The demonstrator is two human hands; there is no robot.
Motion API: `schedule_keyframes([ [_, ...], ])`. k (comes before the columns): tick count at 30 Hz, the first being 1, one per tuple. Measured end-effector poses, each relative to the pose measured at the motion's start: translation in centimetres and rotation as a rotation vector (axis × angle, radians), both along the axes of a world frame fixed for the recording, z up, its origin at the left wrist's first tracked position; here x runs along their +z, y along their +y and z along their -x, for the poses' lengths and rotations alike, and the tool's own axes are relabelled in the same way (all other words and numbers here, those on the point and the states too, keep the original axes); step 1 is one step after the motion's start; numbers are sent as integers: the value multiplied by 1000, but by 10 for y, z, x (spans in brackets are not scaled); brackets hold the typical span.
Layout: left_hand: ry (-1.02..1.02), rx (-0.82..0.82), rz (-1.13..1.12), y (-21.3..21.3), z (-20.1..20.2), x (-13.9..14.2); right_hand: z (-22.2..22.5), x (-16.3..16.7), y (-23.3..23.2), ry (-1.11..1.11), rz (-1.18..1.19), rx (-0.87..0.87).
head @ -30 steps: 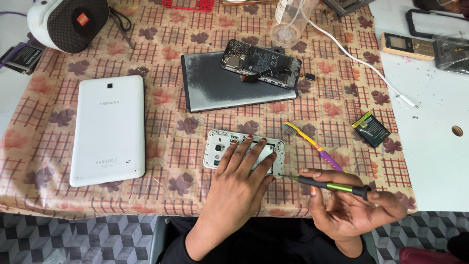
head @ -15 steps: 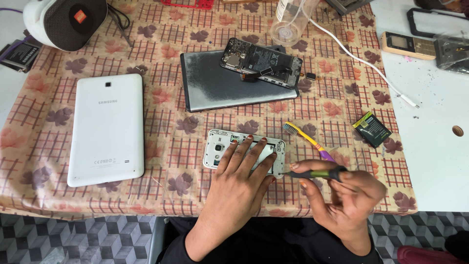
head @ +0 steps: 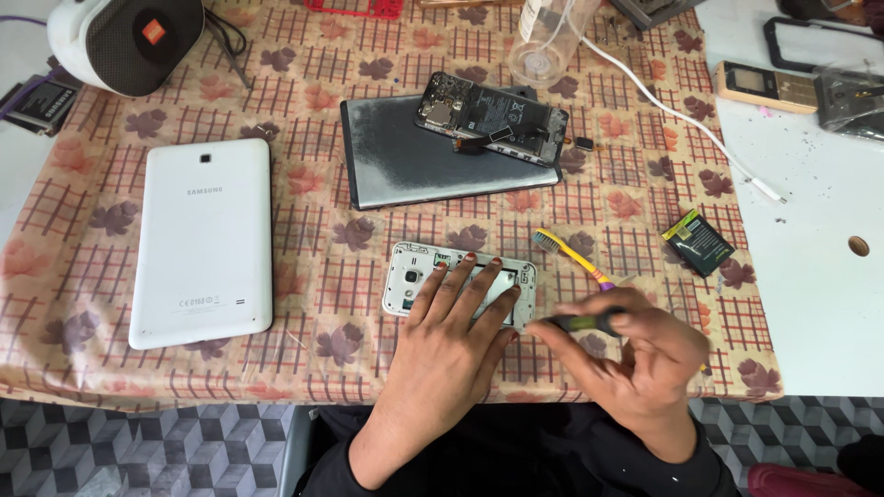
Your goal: The person disassembles a white smartphone by removing screws and separating the back cover. They then use a toothbrush to clean the internal components and circuit board before reassembling the device.
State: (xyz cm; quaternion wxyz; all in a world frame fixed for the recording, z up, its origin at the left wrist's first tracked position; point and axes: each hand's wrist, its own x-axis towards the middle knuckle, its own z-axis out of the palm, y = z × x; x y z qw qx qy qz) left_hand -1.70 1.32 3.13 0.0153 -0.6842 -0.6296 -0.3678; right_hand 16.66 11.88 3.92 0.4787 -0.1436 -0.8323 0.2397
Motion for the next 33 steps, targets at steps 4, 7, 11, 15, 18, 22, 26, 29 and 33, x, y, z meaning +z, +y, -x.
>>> schedule_keyframes([
  [4, 4, -2, 2, 1, 1, -1, 5, 0, 8, 63, 32, 222],
  [7, 9, 1, -1, 0, 1, -3, -8, -2, 12, -33, 227, 347],
  [11, -5, -5, 5, 1, 1, -4, -2, -12, 14, 9, 60, 40],
  [15, 5, -2, -1, 1, 2, -4, 2, -5, 13, 4, 39, 288],
  [18, 17, -5, 11, 1, 3, -4, -6, 11, 9, -170, 207, 488],
  [22, 10, -12, -3, 2, 4, -5, 4, 14, 6, -148, 55, 310],
  [26, 15, -7, -5, 1, 3, -5, 22, 7, 9, -34, -80, 107],
  [29, 16, 1, 6, 2, 3, -5, 16, 7, 12, -29, 13, 272],
  [33, 26, 8, 13, 3, 2, -6, -2, 5, 25, -71, 84, 389],
])
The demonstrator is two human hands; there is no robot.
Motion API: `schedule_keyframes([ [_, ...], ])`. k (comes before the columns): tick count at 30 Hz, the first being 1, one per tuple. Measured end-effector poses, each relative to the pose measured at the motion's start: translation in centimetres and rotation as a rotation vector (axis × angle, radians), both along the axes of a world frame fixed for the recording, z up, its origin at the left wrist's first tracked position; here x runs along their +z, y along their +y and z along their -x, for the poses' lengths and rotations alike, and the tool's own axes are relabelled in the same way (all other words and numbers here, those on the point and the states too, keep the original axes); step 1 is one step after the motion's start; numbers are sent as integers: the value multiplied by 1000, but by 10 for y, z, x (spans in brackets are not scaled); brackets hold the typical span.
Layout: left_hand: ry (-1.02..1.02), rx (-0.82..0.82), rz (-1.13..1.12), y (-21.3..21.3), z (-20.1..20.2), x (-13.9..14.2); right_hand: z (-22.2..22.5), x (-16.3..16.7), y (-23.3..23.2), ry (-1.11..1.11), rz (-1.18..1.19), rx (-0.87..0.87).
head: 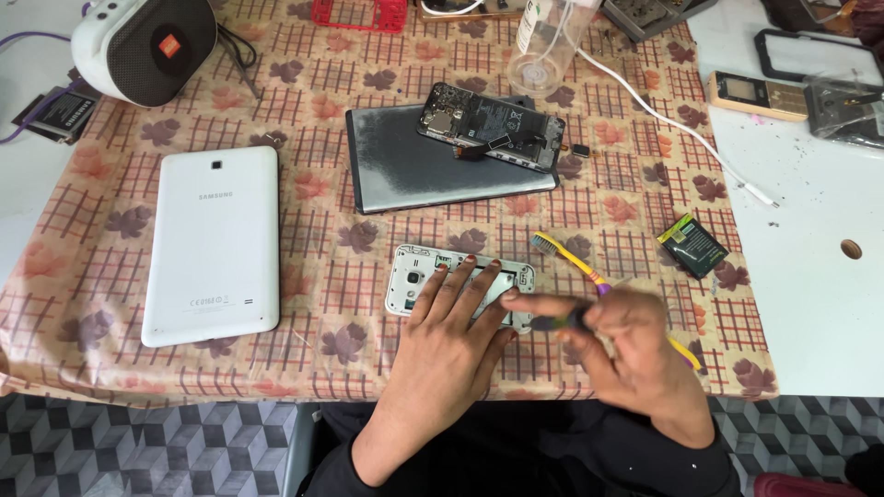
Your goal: The person disassembles a white smartphone by removing screws and separating the back cover. They then use a toothbrush to clean the internal components and circuit board before reassembling the device.
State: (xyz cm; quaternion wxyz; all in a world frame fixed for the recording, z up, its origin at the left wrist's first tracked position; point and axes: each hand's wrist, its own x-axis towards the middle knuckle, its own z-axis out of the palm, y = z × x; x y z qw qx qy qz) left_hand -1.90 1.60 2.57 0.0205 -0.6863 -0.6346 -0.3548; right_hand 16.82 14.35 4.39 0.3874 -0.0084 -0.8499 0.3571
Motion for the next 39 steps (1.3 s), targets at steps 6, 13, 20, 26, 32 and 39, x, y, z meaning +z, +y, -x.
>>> schedule_keyframes([
  [6, -25, -14, -33, -1, 1, 0, 5, -13, 8, -51, -168, -336],
  [13, 3, -20, -29, -1, 3, -1, 7, -1, -19, -94, -174, -49],
  [20, 79, -141, 12, -1, 2, -1, 11, -17, -11, 139, -121, -440],
  [26, 54, -142, -19, -7, -2, -3, 6, -12, -19, 322, 136, -496],
  [32, 97, -95, -87, -20, -8, -9, 11, -3, -26, 271, 75, -575],
  [39, 196, 2, -197, -22, -22, -16, 15, -2, -22, 141, -67, -621],
])
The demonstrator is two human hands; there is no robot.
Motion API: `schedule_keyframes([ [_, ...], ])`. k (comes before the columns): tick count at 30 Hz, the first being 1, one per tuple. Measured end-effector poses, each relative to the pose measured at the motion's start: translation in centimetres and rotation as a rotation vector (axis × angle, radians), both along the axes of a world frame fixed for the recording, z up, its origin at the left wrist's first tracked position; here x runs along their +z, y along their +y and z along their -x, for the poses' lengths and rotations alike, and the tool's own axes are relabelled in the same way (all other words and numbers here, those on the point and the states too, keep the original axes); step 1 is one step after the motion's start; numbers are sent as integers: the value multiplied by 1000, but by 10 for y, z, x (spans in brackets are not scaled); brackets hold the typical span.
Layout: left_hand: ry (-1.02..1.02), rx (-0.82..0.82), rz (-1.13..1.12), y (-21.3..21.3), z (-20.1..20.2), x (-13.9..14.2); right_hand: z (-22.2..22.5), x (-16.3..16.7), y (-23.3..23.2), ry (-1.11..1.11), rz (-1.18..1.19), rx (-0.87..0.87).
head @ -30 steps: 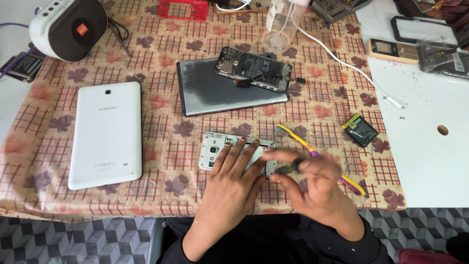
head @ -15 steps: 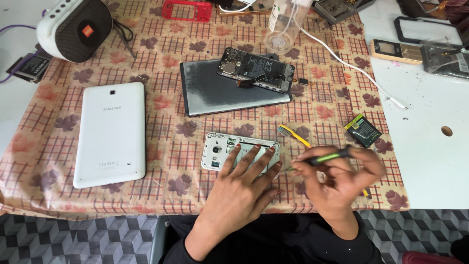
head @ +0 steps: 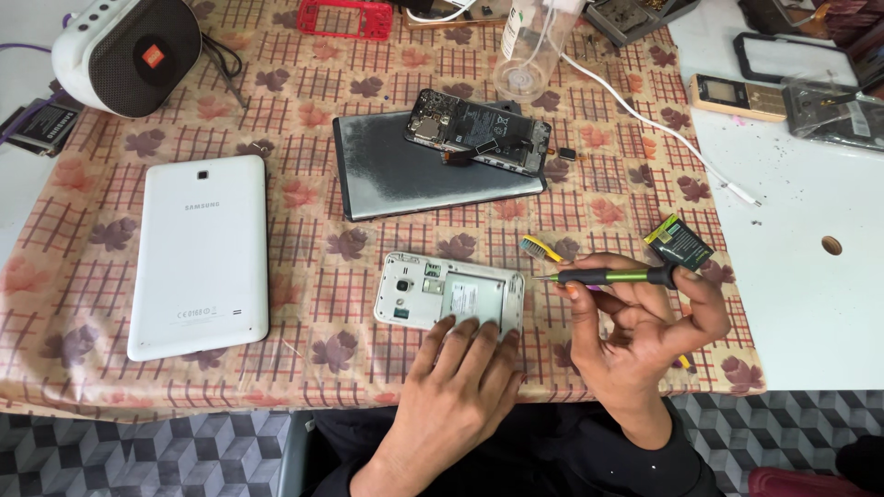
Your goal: The person disassembles a white smartphone by removing screws and separating the back cover. They then use a toothbrush to clean the internal components and circuit board before reassembling the device.
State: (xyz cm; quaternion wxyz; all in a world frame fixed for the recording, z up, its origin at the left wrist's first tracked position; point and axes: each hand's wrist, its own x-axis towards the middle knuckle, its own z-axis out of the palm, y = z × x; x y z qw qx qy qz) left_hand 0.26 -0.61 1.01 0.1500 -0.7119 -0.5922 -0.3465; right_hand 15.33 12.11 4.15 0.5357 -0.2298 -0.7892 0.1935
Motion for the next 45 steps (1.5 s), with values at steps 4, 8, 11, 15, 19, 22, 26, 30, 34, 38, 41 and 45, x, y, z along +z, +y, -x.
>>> schedule_keyframes([
  [4, -132, -116, 80, -6, 10, 3, 1, 1, -1, 5, 45, 78],
  [8, -173, -128, 27, 0, 16, 10, 0, 0, -3, -15, 94, 148],
  [11, -179, -199, 53, 0, 21, 14, -2, -2, -3, -29, 81, 182],
  [15, -272, -371, 239, -7, 37, 14, -3, -8, -1, -55, -17, 192],
  [19, -357, -490, 319, -11, 52, 12, -6, -15, 1, -19, -20, 262],
  [22, -355, -437, 343, -10, 53, 13, -9, -18, 2, -5, -29, 251],
  [26, -351, -357, 373, -9, 48, 17, -13, -20, 1, 3, 16, 227],
  [30, -334, -353, 376, -7, 46, 19, -13, -21, 2, -29, 0, 276],
  [34, -280, -333, 342, -7, 45, 19, -11, -23, 4, -51, -19, 283],
  [38, -282, -327, 326, -6, 43, 19, -12, -25, 5, -14, -55, 288],
  [41, -290, -331, 322, -6, 44, 19, -13, -24, 6, -16, -49, 298],
  [45, -291, -328, 327, -6, 44, 20, -11, -23, 6, -45, -58, 297],
])
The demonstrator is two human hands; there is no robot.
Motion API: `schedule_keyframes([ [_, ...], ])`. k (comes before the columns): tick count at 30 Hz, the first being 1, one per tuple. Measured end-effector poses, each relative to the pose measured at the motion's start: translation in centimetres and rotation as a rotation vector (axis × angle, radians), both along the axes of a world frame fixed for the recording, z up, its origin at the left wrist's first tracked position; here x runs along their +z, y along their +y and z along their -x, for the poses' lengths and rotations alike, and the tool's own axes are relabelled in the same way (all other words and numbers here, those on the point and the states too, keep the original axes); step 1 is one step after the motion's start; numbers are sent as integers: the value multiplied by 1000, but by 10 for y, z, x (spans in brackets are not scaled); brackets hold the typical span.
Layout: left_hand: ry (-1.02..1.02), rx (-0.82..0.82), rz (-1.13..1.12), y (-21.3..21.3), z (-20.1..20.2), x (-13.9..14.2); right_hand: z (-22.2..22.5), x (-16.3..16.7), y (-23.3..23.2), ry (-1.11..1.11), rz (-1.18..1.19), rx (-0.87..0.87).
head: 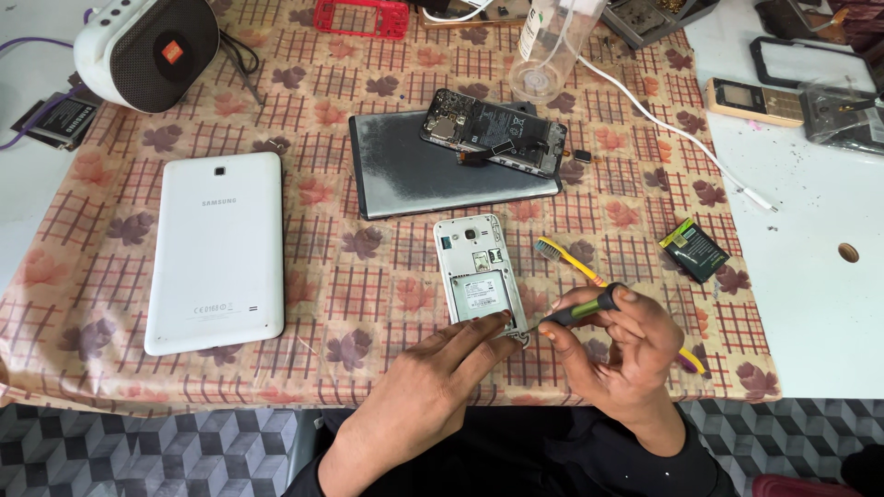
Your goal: The person disassembles a white smartphone by removing screws and separating the back cover. They then use a toothbrush to clean the internal components and circuit board before reassembling the device.
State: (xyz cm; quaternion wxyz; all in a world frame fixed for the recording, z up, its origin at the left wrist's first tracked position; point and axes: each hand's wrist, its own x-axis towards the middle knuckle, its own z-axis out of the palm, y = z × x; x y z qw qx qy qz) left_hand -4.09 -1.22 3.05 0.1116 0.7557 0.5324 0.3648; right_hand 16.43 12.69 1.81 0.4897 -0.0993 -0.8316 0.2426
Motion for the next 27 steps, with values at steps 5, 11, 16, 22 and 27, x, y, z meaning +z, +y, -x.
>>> schedule_keyframes([
  [5, -40, 15, -13, 0, -1, 2, 2, 9, 4, -15, 45, 80],
  [11, -46, 36, 25, 0, -4, 3, -5, 12, 1, 3, 323, 230],
  [16, -11, 44, -37, 0, -4, 2, -4, -7, 5, 7, 153, -5],
  [22, -8, 58, -46, 1, -5, -1, -5, -2, 4, -49, 21, 63],
  [27, -10, 58, -41, 1, -5, -1, 23, 15, 10, 61, -124, -7],
])
